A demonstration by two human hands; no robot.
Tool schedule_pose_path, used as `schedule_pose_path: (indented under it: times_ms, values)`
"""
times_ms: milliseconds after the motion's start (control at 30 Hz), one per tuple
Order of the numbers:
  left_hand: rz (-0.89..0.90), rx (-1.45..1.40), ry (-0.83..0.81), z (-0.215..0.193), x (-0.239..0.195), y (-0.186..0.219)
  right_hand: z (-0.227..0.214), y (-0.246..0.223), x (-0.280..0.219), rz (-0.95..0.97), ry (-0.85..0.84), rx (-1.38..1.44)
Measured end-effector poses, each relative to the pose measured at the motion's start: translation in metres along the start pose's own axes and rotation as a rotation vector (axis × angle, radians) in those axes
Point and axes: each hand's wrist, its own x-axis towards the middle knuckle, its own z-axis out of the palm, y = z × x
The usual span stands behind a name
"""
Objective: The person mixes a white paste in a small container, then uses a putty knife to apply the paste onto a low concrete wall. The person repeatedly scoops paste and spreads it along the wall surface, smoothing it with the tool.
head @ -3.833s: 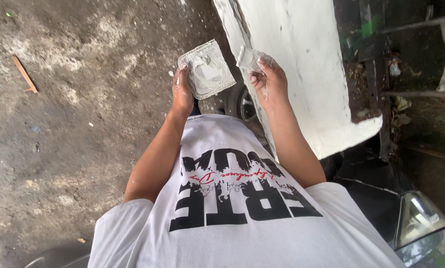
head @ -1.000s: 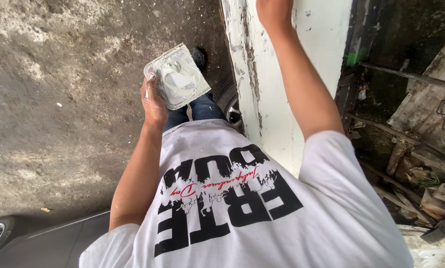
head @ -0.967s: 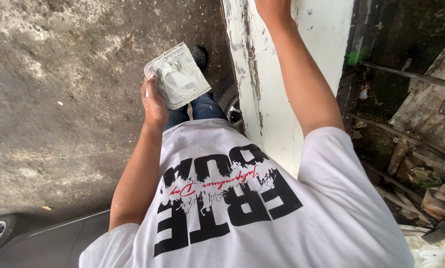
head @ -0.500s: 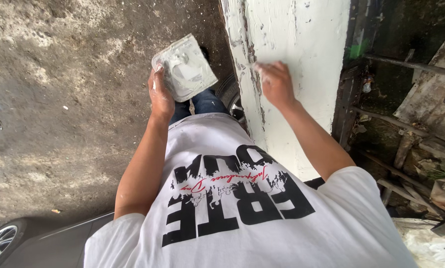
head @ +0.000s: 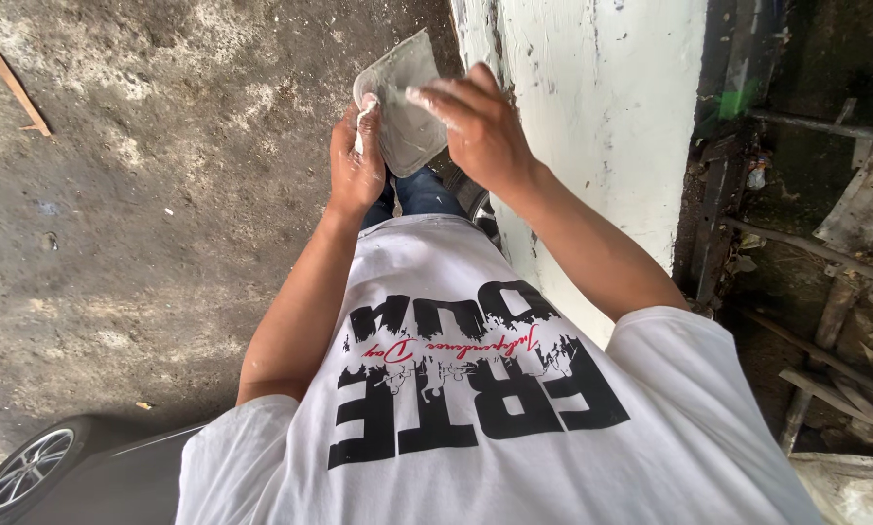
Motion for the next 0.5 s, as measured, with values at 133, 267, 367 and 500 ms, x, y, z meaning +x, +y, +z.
schedule_pose_path:
  times_ms: [133, 267, 367, 500]
  values:
    - [-0.037, 0.075, 0.054, 0.001, 0.003, 0.0, -0.001, -0.003, -0.029, 0.112, -0.036, 0.14]
    - [0.032, 0.208, 0.065, 0.014, 0.005, -0.009, 0.005, 0.012, -0.04, 0.517, -0.134, 0.392]
    - [0.12, 0.244, 0.031, 0.024, 0.005, -0.022, 0.016, 0.027, -0.039, 0.733, -0.139, 0.728]
    - [0.018, 0.063, 0.039, 0.026, 0.007, -0.041, 0.012, 0.057, -0.042, 1.134, 0.054, 1.195]
